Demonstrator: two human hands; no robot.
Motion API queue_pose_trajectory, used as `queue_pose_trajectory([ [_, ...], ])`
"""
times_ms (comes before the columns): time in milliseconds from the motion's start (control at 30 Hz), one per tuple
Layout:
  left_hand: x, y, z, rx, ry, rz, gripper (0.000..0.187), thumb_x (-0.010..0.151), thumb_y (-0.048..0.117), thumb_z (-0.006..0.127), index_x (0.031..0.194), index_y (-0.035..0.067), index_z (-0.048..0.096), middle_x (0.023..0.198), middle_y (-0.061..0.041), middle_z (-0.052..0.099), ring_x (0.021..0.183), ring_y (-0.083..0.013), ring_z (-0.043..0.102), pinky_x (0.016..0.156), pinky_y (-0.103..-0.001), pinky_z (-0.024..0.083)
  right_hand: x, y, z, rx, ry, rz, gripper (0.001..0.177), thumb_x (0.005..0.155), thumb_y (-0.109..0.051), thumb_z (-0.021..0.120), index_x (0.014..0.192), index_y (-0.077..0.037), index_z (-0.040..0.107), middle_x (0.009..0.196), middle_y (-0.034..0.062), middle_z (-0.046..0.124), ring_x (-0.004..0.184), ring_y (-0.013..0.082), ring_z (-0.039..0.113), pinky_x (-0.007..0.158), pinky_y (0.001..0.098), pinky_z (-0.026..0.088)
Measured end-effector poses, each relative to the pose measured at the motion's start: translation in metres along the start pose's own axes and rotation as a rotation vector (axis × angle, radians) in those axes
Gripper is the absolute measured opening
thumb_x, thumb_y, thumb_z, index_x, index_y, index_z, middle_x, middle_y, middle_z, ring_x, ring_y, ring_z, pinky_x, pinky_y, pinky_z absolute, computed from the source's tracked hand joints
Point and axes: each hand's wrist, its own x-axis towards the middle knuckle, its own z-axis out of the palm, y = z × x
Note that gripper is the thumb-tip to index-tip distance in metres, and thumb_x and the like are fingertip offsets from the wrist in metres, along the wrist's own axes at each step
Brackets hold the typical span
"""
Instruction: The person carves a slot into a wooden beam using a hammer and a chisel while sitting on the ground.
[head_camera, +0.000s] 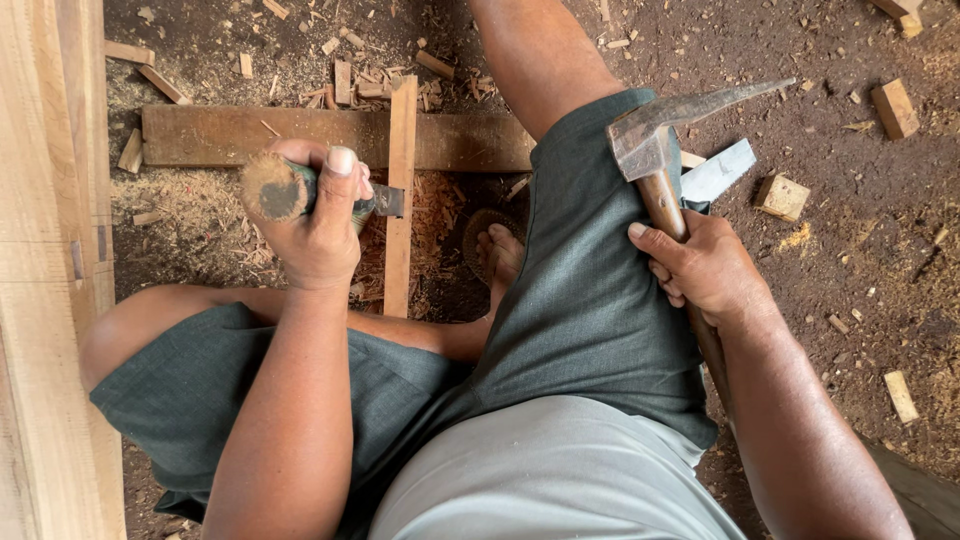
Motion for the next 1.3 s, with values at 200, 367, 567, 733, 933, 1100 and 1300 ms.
queue_pose_trajectory([
  [200, 0.001, 0.004, -0.001, -0.111, -0.003, -0.023, 0.025, 0.109, 0.024, 0.075, 0.100, 0.007, 0.058, 0.080, -0.008, 0.065, 0.071, -0.0159, 0.066, 0.066, -0.030, 0.057, 0.002, 0.000, 0.000, -0.013, 0.001, 0.015, 0.035, 0.090, -0.030, 0.077, 0.081, -0.002, 0.059, 0.057, 0.0019, 0.051, 0.040, 0.0113, 0.044, 0.036, 0.0294, 0.036],
  [367, 0.001, 0.005, -0.003, -0.060, 0.001, -0.029, 0.026, 0.111, 0.023, 0.073, 0.100, 0.008, 0.055, 0.080, -0.007, 0.064, 0.072, -0.0159, 0.067, 0.067, -0.031, 0.059, 0.002, 0.000, 0.000, -0.010, 0.000, 0.019, 0.034, 0.091, -0.030, 0.077, 0.081, -0.002, 0.059, 0.057, 0.0015, 0.051, 0.041, 0.0111, 0.044, 0.036, 0.0293, 0.036],
  [567, 0.002, -0.002, -0.002, 0.028, -0.029, 0.032, 0.025, 0.109, 0.020, 0.073, 0.095, 0.007, 0.058, 0.077, -0.009, 0.063, 0.067, -0.0173, 0.069, 0.058, -0.031, 0.059, 0.002, 0.001, -0.001, -0.006, -0.012, 0.018, 0.034, 0.091, -0.030, 0.076, 0.081, -0.002, 0.059, 0.056, 0.0016, 0.050, 0.040, 0.0113, 0.043, 0.036, 0.0296, 0.035],
  [733, 0.022, -0.020, 0.000, 0.038, -0.001, 0.122, 0.024, 0.107, 0.016, 0.073, 0.092, 0.005, 0.058, 0.074, -0.009, 0.064, 0.061, -0.0161, 0.069, 0.054, -0.030, 0.057, 0.002, 0.000, -0.001, 0.004, -0.008, 0.013, 0.034, 0.091, -0.030, 0.076, 0.080, -0.002, 0.058, 0.057, 0.0013, 0.051, 0.040, 0.0108, 0.044, 0.036, 0.0289, 0.035],
  [933, 0.047, -0.038, 0.012, 0.005, 0.012, 0.047, 0.019, 0.103, 0.009, 0.074, 0.094, 0.004, 0.059, 0.077, -0.007, 0.064, 0.062, -0.0159, 0.068, 0.051, -0.030, 0.061, 0.001, -0.003, -0.001, -0.013, -0.006, 0.029, 0.033, 0.091, -0.030, 0.076, 0.081, -0.003, 0.059, 0.056, 0.0011, 0.050, 0.040, 0.0107, 0.043, 0.036, 0.0288, 0.035],
  [1100, 0.045, -0.036, 0.022, 0.101, -0.038, 0.050, 0.019, 0.107, 0.008, 0.074, 0.093, 0.008, 0.062, 0.078, -0.006, 0.066, 0.060, -0.0146, 0.069, 0.052, -0.028, 0.061, 0.000, -0.005, 0.001, -0.009, -0.005, 0.023, 0.034, 0.091, -0.030, 0.076, 0.081, -0.003, 0.058, 0.056, 0.0016, 0.050, 0.040, 0.0110, 0.043, 0.036, 0.0293, 0.035],
  [1300, 0.026, -0.027, 0.023, 0.130, 0.007, 0.032, 0.015, 0.102, 0.009, 0.075, 0.097, 0.011, 0.061, 0.083, -0.002, 0.066, 0.068, -0.0135, 0.069, 0.059, -0.028, 0.060, -0.002, -0.006, 0.001, -0.015, 0.004, 0.019, 0.034, 0.090, -0.030, 0.076, 0.081, -0.003, 0.059, 0.057, 0.0014, 0.050, 0.041, 0.0110, 0.043, 0.036, 0.0294, 0.035],
])
